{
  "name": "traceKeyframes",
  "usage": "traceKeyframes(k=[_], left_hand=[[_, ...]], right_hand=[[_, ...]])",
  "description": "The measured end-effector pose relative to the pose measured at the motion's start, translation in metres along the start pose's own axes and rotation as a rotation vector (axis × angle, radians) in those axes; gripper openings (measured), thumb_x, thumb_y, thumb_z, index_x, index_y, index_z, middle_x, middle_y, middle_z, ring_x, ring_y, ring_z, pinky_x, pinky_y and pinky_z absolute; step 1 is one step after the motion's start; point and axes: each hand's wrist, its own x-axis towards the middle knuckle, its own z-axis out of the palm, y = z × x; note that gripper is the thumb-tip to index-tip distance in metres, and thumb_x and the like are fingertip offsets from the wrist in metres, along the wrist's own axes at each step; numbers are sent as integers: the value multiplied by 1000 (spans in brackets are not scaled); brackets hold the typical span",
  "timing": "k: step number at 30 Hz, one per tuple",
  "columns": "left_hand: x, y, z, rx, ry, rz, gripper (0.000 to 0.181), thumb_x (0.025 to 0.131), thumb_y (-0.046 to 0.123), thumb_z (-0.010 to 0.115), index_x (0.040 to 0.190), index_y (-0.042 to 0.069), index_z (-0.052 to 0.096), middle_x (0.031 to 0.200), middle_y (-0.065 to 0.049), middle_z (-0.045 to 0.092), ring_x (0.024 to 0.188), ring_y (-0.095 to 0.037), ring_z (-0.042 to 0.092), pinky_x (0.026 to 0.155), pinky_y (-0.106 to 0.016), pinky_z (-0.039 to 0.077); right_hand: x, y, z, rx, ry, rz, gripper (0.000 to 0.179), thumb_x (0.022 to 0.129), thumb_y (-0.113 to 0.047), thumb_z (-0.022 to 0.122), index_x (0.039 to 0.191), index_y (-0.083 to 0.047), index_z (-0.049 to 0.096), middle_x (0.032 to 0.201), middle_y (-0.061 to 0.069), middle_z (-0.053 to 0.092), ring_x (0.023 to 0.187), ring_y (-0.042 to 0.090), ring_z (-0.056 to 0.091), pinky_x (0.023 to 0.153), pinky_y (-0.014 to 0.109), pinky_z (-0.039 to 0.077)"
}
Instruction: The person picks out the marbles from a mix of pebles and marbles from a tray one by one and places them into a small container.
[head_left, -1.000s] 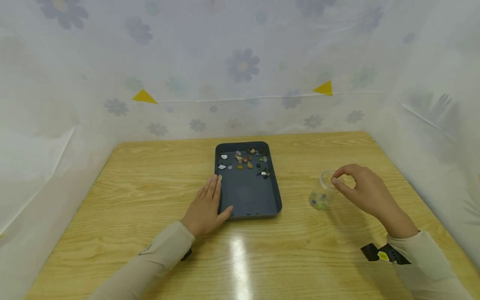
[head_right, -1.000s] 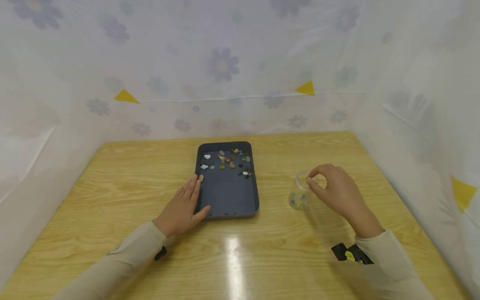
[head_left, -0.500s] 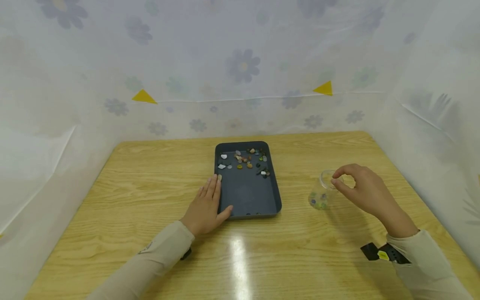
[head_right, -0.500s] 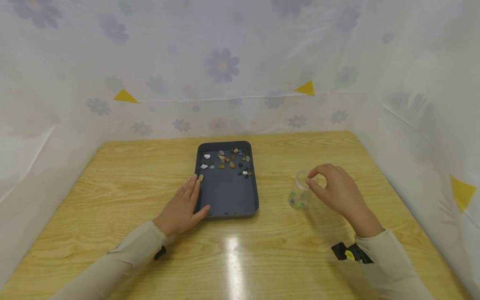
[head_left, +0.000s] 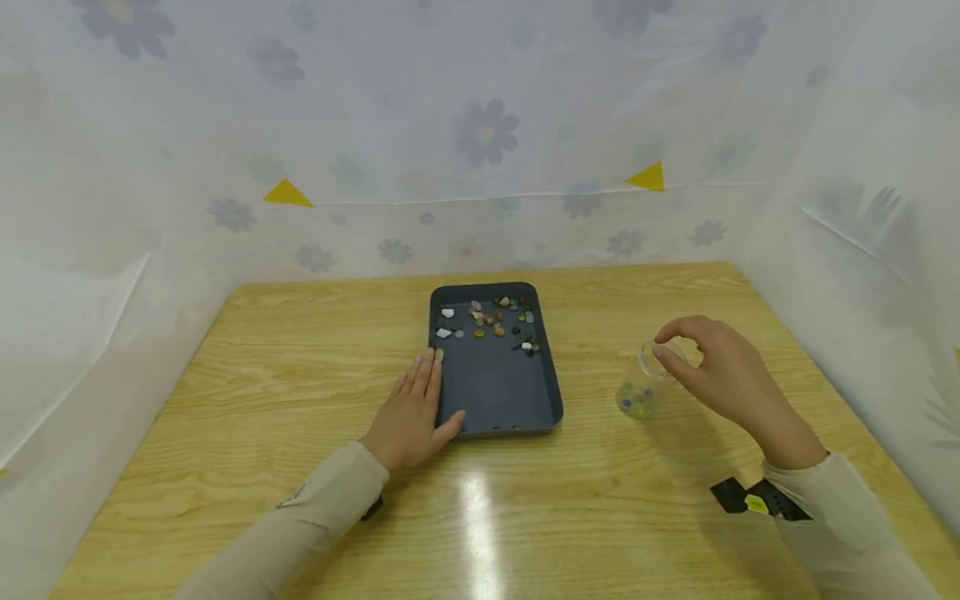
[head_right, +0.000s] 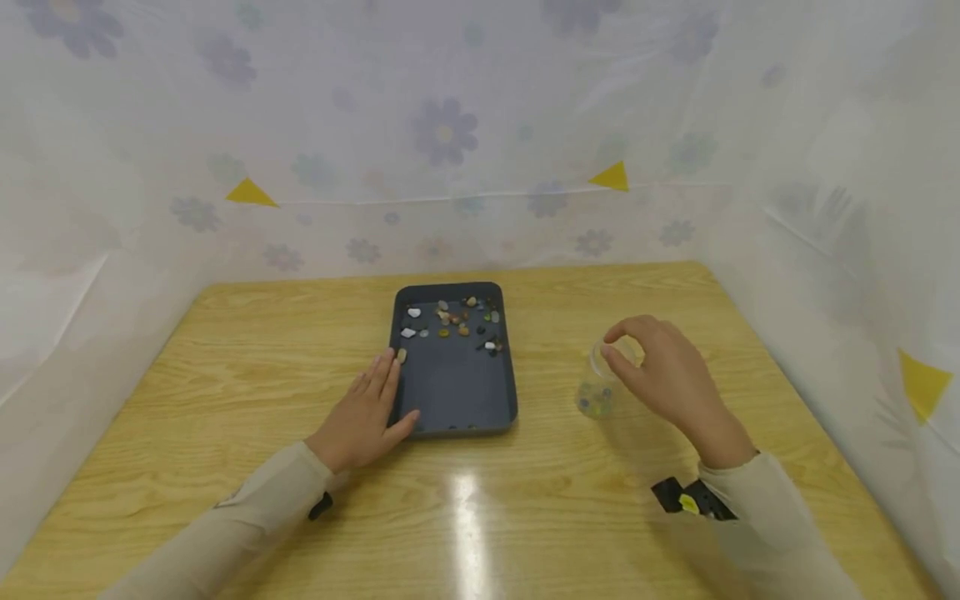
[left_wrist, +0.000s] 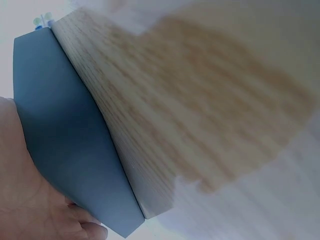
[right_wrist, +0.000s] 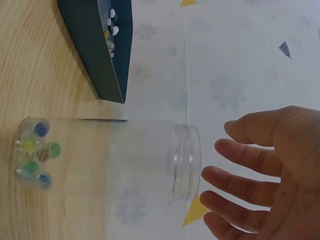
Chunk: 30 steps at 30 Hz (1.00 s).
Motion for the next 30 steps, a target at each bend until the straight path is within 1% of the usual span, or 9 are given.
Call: traceKeyframes(k=[7,9,13,15,20,24,30], left_hand=[[1,1,-1,-1,5,-4,85,97,55,40,150,-6,14,158,-23,8,145,-38,13,115,-51,21],[1,1,-1,0,1,-4,85,97,55,40,150,-6,14,158,-23,8,145,-38,13,115,-51,20],[0,2,-2,3,0,-4,84,98,55,39,150,-6,14,158,-23,8,145,-38,14,115,-50,20],[0,3,-2,0,-6,-5,84,98,55,38,151,-6,13,158,-23,8,145,-38,13,116,-50,19],[2,2,-2,-4,0,-5,84,98,54,39,151,-5,13,158,-23,7,145,-38,13,116,-50,20],[3,2,-1,3,12,-4,84,97,54,40,151,-5,13,158,-23,8,145,-38,13,115,-50,20],[2,2,0,18,-4,-16,85,97,56,39,151,-5,14,158,-23,8,145,-38,13,115,-50,20]], right_hand=[[30,-23,3,46,60,-43,20,94,-19,63,109,-7,67,115,16,64,103,34,58,76,51,48],[39,-29,7,64,68,-56,21,94,-19,62,111,-5,66,116,17,63,105,35,57,77,51,48],[57,-39,19,89,79,-48,23,94,-19,62,112,-4,67,117,17,63,107,35,57,81,51,48],[66,-44,25,86,81,-39,23,95,-20,62,111,-5,67,118,17,63,109,35,56,85,52,47],[91,-54,41,69,51,-33,25,96,-23,60,112,-5,67,121,18,61,115,38,53,94,55,42],[111,-52,56,136,9,4,28,96,-24,59,114,-4,66,121,18,61,113,37,54,93,53,44],[134,-46,79,328,-92,148,31,97,-27,57,120,-7,62,127,15,57,116,37,52,92,52,46]])
